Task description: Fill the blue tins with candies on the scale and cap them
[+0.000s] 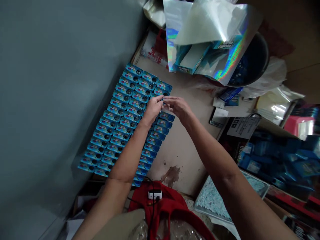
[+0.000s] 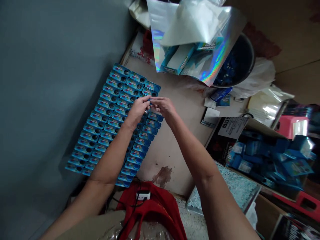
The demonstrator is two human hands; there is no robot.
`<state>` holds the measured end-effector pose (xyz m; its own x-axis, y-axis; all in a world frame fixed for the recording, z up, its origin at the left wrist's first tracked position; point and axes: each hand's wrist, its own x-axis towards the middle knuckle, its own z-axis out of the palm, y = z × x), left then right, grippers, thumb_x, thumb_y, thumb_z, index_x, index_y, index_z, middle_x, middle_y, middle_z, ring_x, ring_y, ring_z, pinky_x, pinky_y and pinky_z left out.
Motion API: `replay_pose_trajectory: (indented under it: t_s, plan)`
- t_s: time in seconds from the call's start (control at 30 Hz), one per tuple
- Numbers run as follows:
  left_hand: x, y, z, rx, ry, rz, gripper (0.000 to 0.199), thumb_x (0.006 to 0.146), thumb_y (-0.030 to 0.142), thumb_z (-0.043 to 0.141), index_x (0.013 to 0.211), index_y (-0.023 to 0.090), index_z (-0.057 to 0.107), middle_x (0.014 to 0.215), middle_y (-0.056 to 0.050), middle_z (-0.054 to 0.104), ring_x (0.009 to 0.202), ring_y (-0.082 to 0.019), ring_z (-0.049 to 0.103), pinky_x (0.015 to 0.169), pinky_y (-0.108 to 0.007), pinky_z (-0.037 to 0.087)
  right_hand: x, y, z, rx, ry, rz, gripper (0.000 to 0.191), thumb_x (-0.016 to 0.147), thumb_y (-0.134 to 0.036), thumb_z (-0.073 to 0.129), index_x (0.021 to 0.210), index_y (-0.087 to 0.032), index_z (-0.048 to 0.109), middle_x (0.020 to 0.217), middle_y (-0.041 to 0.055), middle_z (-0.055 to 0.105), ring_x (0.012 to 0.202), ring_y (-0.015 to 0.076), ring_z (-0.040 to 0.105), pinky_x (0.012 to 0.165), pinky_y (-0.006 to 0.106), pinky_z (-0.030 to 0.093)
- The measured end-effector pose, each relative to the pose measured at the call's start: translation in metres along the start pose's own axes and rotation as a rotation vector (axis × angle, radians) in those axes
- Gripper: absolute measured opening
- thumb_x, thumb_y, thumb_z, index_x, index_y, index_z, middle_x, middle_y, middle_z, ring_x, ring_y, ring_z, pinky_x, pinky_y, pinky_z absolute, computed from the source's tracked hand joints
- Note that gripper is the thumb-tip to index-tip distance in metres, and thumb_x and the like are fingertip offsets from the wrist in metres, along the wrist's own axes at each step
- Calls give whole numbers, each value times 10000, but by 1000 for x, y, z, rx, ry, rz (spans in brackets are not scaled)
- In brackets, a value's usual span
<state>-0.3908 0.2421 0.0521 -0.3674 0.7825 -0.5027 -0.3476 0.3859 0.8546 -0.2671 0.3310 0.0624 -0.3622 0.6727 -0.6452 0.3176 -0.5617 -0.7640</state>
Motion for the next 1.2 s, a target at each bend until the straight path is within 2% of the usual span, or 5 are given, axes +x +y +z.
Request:
replay_pose_trajectory:
  t_s: [0.27,0.57,0.9,1.03,1.2]
  plan:
    - [-7,31,-24,-623,64,-224,280,1167,128,617,984,159,827,794,1,626,542,-38,507,467,-133,366,55,-16,-11,-996,256,-474,103,775,-142,842,837,-222,817,970,87,824,1056,342,787,1016,500,627]
    - [-9,14,-32,-734,127,-145,304,1064,-15,628,996,177,853,843,2,692,561,-23,539,472,-118,377,111,-18,-35,-1089,32,-416,621,1135,-697,668,871,-139,731,1032,88,763,1132,290,772,1066,478,593]
    - [-15,47,-11,-813,345,-191,322,1055,-56,577,912,167,759,771,29,625,534,-31,508,489,-135,384,48,-45,2,-979,104,-335,329,808,-139,937,749,-236,628,884,52,755,998,325,755,935,437,574]
    - [-23,39,-5,-810,373,-242,317,1176,95,565,919,154,742,759,10,610,532,-48,498,496,-152,380,-9,-16,13,-605,58,-487,189,999,-370,848,910,-239,745,860,31,753,859,237,739,805,344,557]
    - [-41,15,20,-767,416,-39,232,1219,437,666,1146,247,778,865,6,666,626,-86,576,555,-163,455,-52,26,32,26,-83,-140,600,819,-749,977,846,-238,663,733,-8,708,587,134,639,579,267,512]
